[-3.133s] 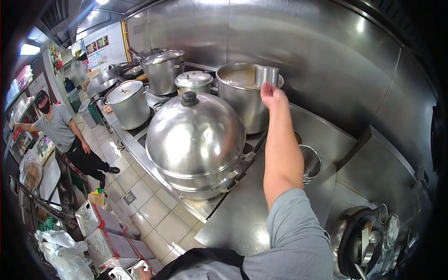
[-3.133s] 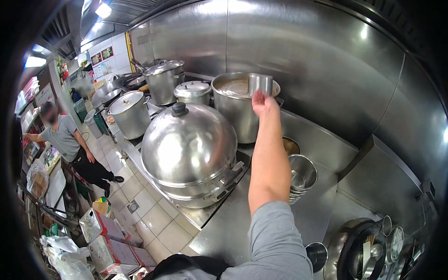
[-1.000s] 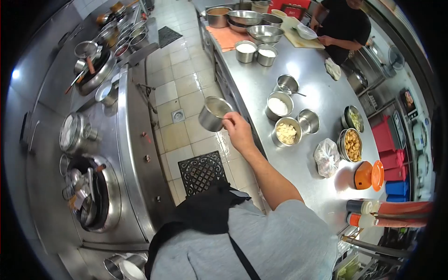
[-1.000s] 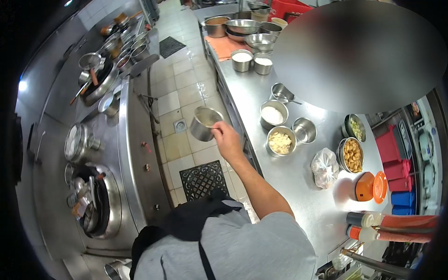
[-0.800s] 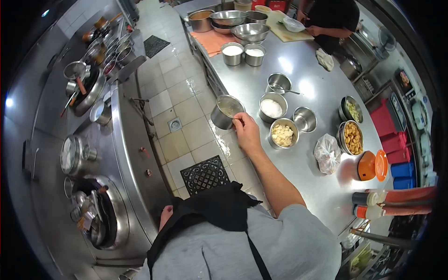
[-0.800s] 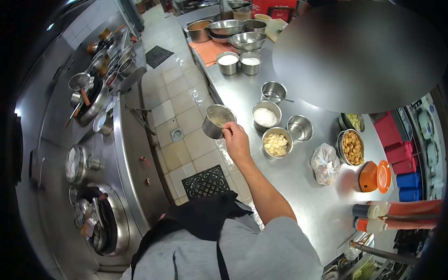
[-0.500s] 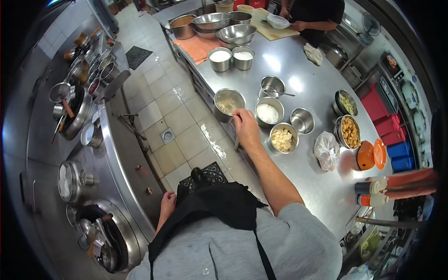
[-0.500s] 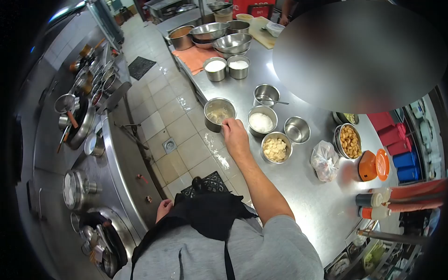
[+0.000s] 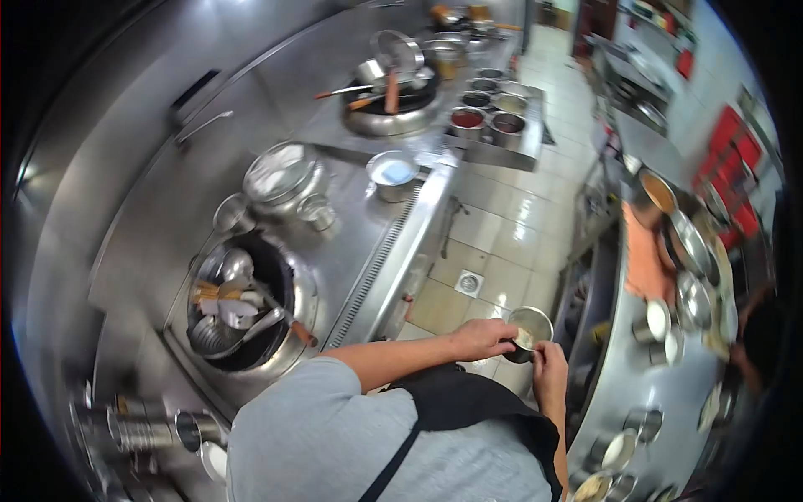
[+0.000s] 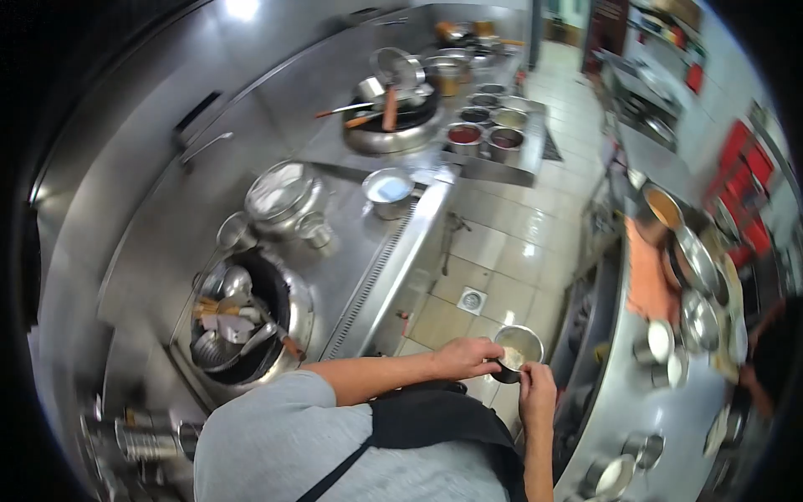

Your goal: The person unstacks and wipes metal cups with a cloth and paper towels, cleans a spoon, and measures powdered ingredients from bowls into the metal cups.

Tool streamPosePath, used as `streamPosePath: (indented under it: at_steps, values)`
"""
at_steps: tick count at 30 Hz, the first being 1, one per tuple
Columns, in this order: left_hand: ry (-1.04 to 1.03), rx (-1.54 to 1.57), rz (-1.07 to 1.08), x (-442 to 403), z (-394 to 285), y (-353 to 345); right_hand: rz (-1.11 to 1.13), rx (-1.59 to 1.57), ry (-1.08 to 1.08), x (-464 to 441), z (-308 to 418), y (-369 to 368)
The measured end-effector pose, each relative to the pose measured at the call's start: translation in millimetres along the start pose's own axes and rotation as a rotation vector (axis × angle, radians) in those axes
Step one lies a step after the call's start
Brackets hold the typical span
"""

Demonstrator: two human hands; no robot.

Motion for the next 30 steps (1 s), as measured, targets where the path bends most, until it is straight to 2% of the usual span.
streamPosePath:
  at_steps: [1, 4, 6, 7, 9, 10, 13, 15, 16, 17, 19, 20, 21, 22, 24, 25, 26, 27, 28, 29, 30]
  values:
    - [0.058, 0.055, -0.096, 0, 9, 12, 0.077, 0.031, 0.082, -17, -5, -15]
    - [0.236, 0.088, -0.393, 12, 66, 45, 0.161, -0.305, -0.057, -65, 48, -34]
    - [0.615, 0.222, -0.522, 22, 84, 111, 0.252, -0.253, -0.013, -89, 42, -44]
    - [0.582, 0.202, -0.701, 31, 133, 122, 0.27, -0.235, 0.0, -97, 36, -49]
    - [0.908, -0.09, -0.823, 56, 180, 170, 0.31, -0.181, -0.001, -107, 23, -61]
    - [0.886, -0.187, -0.926, 72, 210, 185, 0.349, -0.152, 0.003, -105, 18, -66]
    - [1.222, -0.329, -0.984, 113, 272, 218, 0.428, -0.097, 0.006, -93, -7, -71]
    - [1.377, -0.416, -1.022, 135, 297, 224, 0.425, -0.054, -0.042, -80, -17, -69]
    - [1.218, -0.537, -1.182, 165, 339, 207, 0.4, -0.031, -0.108, -69, -26, -63]
    - [1.444, -0.595, -0.968, 165, 318, 221, 0.423, 0.024, -0.119, -63, -32, -57]
    - [1.384, -0.619, -0.834, 192, 370, 223, 0.365, 0.05, -0.232, -52, -39, -37]
    - [1.337, -0.588, -0.829, 194, 402, 232, 0.306, 0.095, -0.199, -38, -63, -36]
    - [1.275, -0.459, -0.861, 188, 431, 234, 0.271, -0.051, -0.354, -33, -55, -20]
    - [1.234, -0.265, -0.931, 180, 450, 243, 0.202, -0.014, -0.323, -21, -62, -7]
    - [1.108, 0.336, -1.167, 182, 471, 250, 0.087, 0.064, -0.261, 5, -72, 4]
    - [0.964, 0.717, -1.303, 198, 487, 245, 0.06, 0.079, -0.357, 11, -64, 13]
    - [0.697, 1.195, -1.332, 220, 504, 243, 0.038, 0.056, -0.385, 20, -74, 13]
    - [0.451, 1.59, -1.218, 230, 509, 241, 0.031, -0.004, -0.496, 29, -82, 7]
    - [0.0, 1.455, -1.179, 242, 495, 205, -0.006, -0.034, -0.414, 51, -119, -7]
    - [0.425, 0.945, -1.52, 221, 448, 210, 0.086, -0.138, -0.573, 83, -170, -24]
    - [1.017, 0.481, -1.665, 176, 362, 221, 0.198, -0.309, -0.856, 81, -155, -21]
Point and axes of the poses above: each hand's wrist, its own x-axis away from the middle knuckle, its own y-axis out of the back of the hand, z = x × y, the point moved 2 cm from there along -x, towards the middle knuckle, and after that the axes turned 5 degrees about -z, right-handed, at the moved point
